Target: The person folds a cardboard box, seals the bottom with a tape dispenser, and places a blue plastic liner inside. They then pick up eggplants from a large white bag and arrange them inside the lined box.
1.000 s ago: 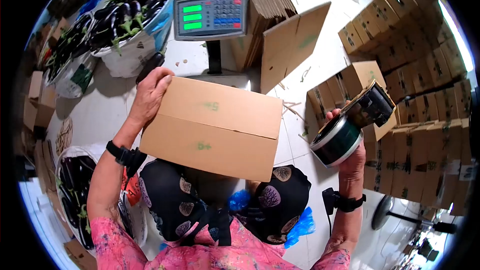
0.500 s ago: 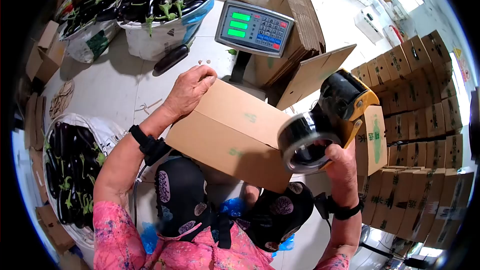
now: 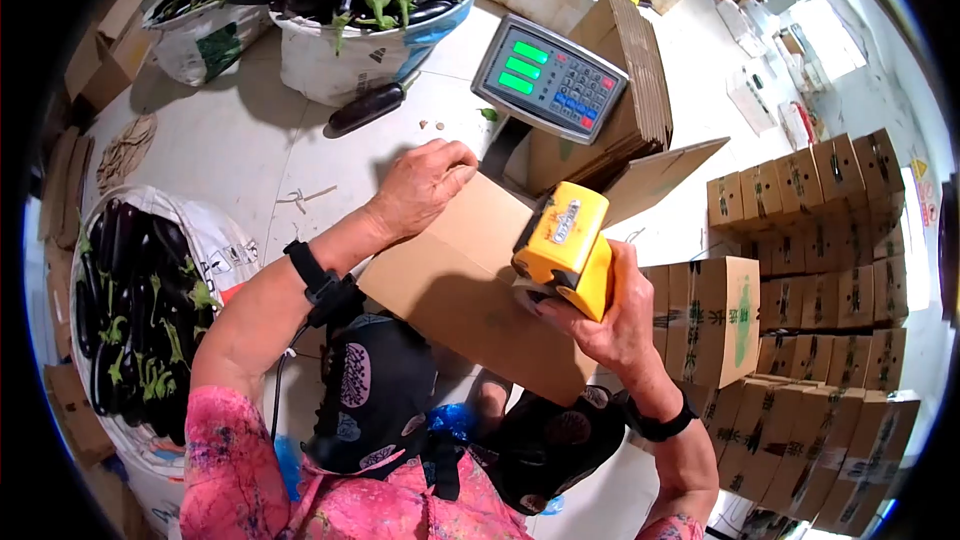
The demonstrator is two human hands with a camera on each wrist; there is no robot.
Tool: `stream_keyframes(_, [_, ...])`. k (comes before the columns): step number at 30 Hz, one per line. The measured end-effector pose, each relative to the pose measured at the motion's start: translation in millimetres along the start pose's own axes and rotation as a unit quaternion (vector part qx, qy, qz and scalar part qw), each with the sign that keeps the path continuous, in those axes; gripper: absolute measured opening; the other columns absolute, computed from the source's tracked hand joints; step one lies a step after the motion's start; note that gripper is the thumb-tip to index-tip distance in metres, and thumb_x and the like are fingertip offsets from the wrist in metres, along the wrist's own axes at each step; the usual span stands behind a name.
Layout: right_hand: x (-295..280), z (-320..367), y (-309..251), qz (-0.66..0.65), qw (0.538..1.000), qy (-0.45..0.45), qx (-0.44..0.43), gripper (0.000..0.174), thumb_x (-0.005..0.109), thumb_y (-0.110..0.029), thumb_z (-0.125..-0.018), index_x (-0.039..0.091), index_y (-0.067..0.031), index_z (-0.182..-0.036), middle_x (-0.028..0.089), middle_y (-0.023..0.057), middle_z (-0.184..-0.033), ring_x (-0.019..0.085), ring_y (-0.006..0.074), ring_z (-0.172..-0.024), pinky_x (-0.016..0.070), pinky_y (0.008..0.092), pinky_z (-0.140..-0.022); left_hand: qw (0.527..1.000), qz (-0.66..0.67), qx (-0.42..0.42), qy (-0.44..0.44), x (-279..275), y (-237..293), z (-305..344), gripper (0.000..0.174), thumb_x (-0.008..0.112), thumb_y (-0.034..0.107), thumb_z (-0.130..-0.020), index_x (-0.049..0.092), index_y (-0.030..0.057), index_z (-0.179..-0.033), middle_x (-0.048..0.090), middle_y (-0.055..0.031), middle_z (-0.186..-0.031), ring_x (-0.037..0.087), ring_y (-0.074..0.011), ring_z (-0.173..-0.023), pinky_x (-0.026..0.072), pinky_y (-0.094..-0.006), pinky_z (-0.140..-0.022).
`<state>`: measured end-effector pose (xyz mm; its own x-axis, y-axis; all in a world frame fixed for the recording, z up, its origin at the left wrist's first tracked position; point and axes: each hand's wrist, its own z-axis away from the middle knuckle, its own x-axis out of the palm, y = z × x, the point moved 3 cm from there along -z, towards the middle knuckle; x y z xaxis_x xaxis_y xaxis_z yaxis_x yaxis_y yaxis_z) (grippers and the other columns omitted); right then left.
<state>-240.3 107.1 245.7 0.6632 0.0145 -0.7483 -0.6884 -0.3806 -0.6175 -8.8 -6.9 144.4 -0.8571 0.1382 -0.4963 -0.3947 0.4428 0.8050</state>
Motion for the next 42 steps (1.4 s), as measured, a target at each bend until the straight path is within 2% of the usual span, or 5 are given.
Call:
stream_keyframes(11, [8, -3, -5, 0.06, 0.998, -0.021, 0.001, 0.063, 0.084, -0.035, -0.076, 0.046, -0.0018, -0.113, 0.067, 0.0191, -0.094, 0.071, 0.0339, -0.083, 0.0569, 0.0389, -0.069, 0.987, 0.03, 0.093, 0.126, -14, 30, 5, 0.026, 0.062, 0.026, -0.094, 0.064, 0.0003, -0.091, 0.061, -0.0141, -0.084, 0.06, -0.0312, -0.08, 0.0493, -0.0388, -0.074])
stream_keyframes(17, [12, -2, -8, 0.072, 0.997, -0.019, -0.002, 0.065, 0.085, -0.034, -0.076, 0.046, -0.0007, -0.115, 0.068, 0.019, -0.092, 0.072, 0.0338, -0.083, 0.0577, 0.0382, -0.071, 0.919, 0.306, -0.142, -0.203, -28, 80, 17, 0.026, 0.056, 0.026, -0.101, 0.066, 0.0026, -0.103, 0.065, -0.0002, -0.093, 0.059, -0.0062, -0.083, 0.0488, -0.0236, -0.072])
stream_keyframes(27, [15, 0, -12, 0.083, 0.996, -0.014, 0.003, 0.066, 0.086, -0.037, -0.074, 0.047, -0.0011, -0.115, 0.068, 0.0174, -0.093, 0.072, 0.032, -0.084, 0.0576, 0.0364, -0.071, 0.848, 0.446, -0.192, -0.212, -21, 76, 33, 0.022, 0.05, 0.019, -0.102, 0.063, 0.0035, -0.112, 0.066, -0.0013, -0.096, 0.063, -0.0083, -0.084, 0.0532, -0.0242, -0.076])
stream_keyframes(36, [15, 4, -8, 0.095, 0.995, -0.02, 0.005, 0.067, 0.082, -0.039, -0.075, 0.046, -0.0016, -0.119, 0.066, 0.0181, -0.094, 0.07, 0.0311, -0.083, 0.0572, 0.0391, -0.073, 0.765, 0.565, -0.253, -0.181, -9, 61, 40, 0.029, 0.048, 0.03, -0.103, 0.061, 0.0053, -0.098, 0.066, -0.0029, -0.087, 0.064, -0.0088, -0.077, 0.0535, -0.0246, -0.071])
stream_keyframes(42, [16, 4, -6, 0.095, 0.995, -0.018, 0.007, 0.067, 0.08, -0.039, -0.076, 0.046, -0.0014, -0.119, 0.063, 0.0186, -0.094, 0.07, 0.0332, -0.083, 0.0568, 0.0394, -0.072, 0.798, 0.529, -0.233, -0.173, -9, 66, 37, 0.021, 0.055, 0.028, -0.101, 0.06, 0.007, -0.098, 0.065, -0.001, -0.082, 0.063, -0.0085, -0.072, 0.0519, -0.0225, -0.065])
